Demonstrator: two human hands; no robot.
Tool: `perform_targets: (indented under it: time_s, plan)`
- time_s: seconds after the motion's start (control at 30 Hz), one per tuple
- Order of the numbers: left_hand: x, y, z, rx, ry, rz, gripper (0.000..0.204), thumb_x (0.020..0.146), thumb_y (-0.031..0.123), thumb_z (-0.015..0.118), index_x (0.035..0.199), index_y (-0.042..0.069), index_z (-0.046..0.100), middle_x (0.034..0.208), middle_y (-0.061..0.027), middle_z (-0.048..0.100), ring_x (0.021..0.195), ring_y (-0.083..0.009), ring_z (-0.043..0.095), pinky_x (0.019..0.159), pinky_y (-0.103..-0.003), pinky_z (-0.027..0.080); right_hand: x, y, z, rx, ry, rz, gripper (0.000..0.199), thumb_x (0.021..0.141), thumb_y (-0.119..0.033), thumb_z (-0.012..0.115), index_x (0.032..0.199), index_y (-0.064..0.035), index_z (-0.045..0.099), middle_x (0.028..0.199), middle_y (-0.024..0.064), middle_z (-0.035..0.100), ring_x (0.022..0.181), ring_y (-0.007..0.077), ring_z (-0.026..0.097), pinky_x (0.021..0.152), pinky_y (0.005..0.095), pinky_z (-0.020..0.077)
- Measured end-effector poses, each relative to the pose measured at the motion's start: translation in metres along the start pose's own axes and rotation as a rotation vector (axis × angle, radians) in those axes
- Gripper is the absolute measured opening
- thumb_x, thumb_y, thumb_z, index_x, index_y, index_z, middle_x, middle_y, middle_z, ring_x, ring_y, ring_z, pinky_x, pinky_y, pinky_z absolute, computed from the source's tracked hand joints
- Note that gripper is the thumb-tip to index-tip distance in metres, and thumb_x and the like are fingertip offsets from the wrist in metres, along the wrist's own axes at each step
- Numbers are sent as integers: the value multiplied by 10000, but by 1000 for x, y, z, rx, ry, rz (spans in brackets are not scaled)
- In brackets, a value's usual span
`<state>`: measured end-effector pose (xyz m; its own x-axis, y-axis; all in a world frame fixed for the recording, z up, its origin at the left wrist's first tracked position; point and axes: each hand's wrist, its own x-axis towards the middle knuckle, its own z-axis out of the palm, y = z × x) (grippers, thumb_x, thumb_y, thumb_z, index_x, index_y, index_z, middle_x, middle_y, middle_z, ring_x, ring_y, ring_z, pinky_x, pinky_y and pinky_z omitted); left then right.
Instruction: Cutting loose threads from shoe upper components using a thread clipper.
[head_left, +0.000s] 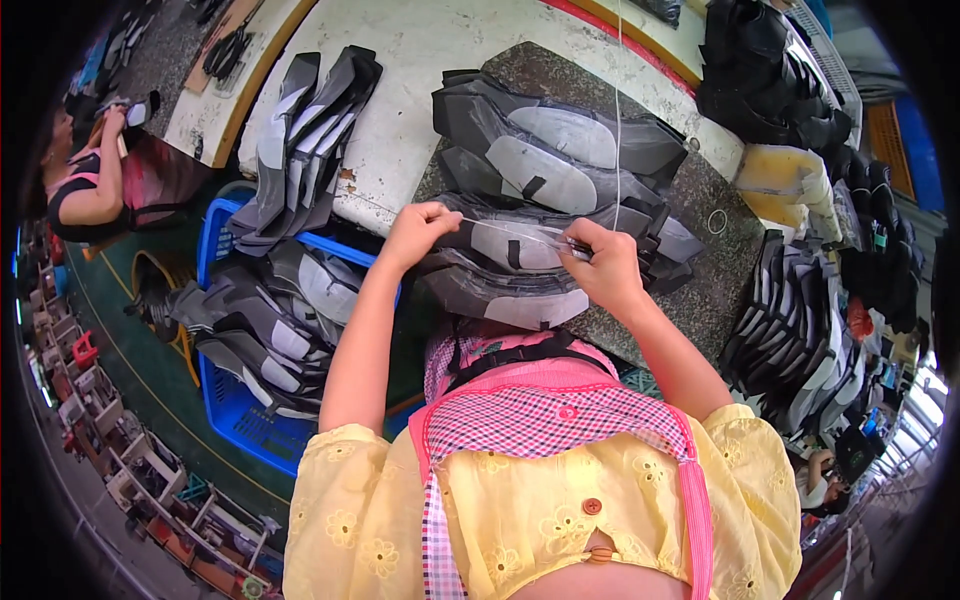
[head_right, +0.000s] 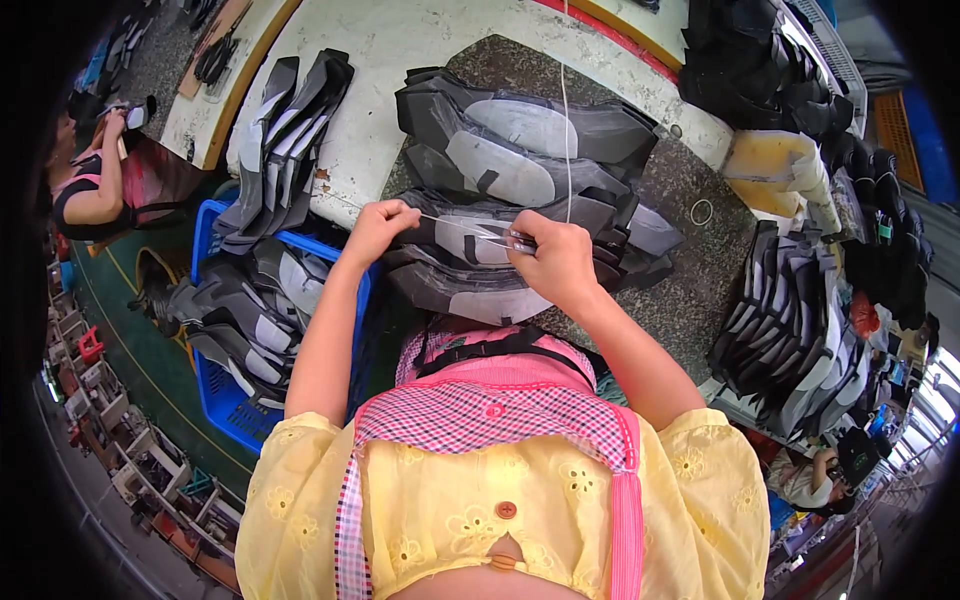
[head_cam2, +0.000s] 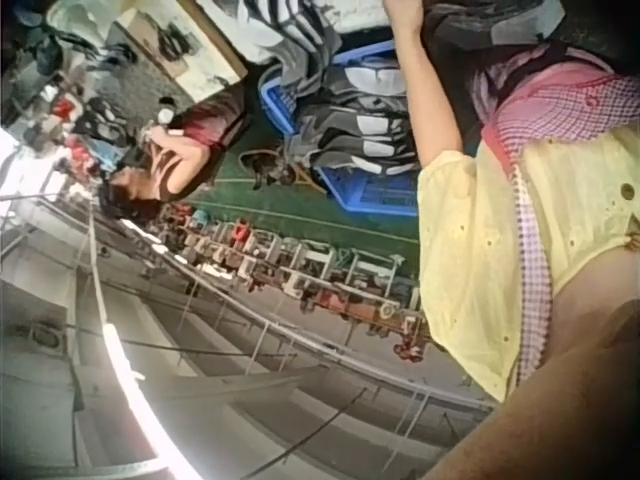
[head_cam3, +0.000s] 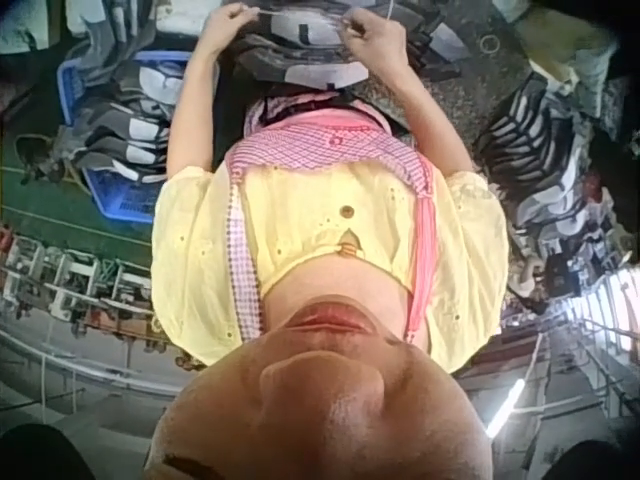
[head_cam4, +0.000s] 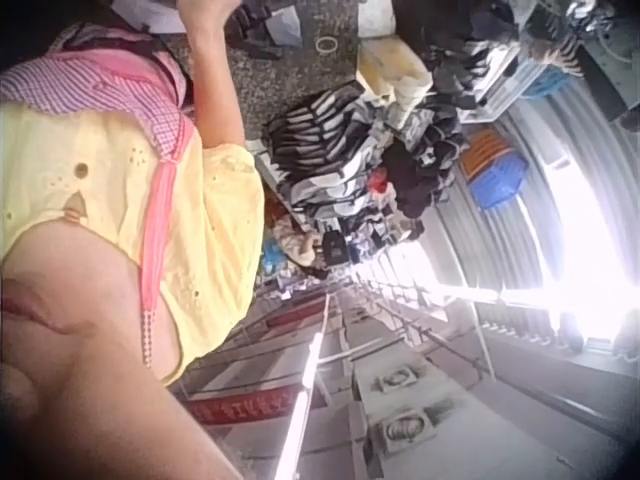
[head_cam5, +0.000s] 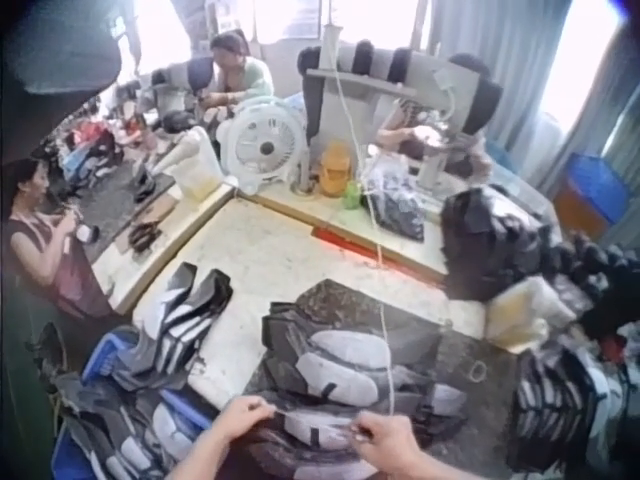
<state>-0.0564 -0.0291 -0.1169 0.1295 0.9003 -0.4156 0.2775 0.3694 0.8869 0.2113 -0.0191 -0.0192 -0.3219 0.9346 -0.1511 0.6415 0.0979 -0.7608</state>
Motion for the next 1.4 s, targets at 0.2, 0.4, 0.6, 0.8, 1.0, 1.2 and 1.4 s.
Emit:
perform_targets:
  time_s: [0.2, 0.4, 0.6, 0.8, 1.0, 1.2, 1.4]
  plan:
    - [14, 2, 1, 223, 55, -20, 254, 757, 281, 658, 750, 27, 652, 661, -101, 635, 609, -177, 596, 587, -297, 446, -4, 4, -21, -154, -20, 82, 171, 688, -121, 704, 756, -29, 577, 553, 74, 505, 474, 124, 452, 470, 262, 379]
    - [18, 9, 9, 338, 130, -39, 290, 741, 343, 649, 753, 54, 655, 690, -132, 634, 655, -293, 613, 606, -356, 469, -2, -3, -21, -82, -58, 51, 153, 711, -100, 693, 752, -24, 566, 560, 59, 500, 498, 95, 420, 484, 248, 376]
    - [22, 27, 10, 682, 213, -164, 388, 716, 418, 650, 631, 44, 590, 641, -155, 608, 652, -334, 599, 604, -401, 467, 7, 13, -22, -99, 49, 151, 141, 738, -117, 674, 781, -26, 575, 590, 73, 537, 539, 95, 486, 518, 253, 404]
    - [22, 19, 16, 756, 311, -126, 335, 739, 373, 651, 715, 49, 566, 649, -147, 591, 641, -334, 580, 580, -426, 443, 4, 37, -9, -292, 110, 171, 171, 731, -178, 671, 838, -76, 585, 687, 111, 604, 644, 303, 597, 556, 342, 452]
    - [4, 88, 74, 494, 361, 786, 122, 740, 79, 638, 840, 27, 593, 799, -95, 571, 776, -270, 550, 693, -347, 452, 0, 42, -10, -184, 163, 159, 144, 678, -167, 664, 788, -114, 588, 680, 75, 610, 668, 281, 593, 561, 382, 452]
    - [-4, 87, 114, 613, 200, 896, 227, 694, 46, 652, 908, -4, 595, 940, -119, 532, 861, -289, 523, 754, -353, 443, 2, 52, -25, -430, 384, -168, 202, 576, -112, 707, 730, -136, 579, 707, -6, 528, 752, 207, 510, 575, 333, 445]
    - [7, 97, 132, 607, 121, 900, 256, 714, 69, 631, 948, -16, 573, 925, -117, 509, 828, -280, 498, 728, -362, 431, 6, 61, -31, -345, 397, -66, 201, 569, -119, 713, 712, -120, 571, 708, 0, 519, 762, 212, 514, 590, 341, 448]
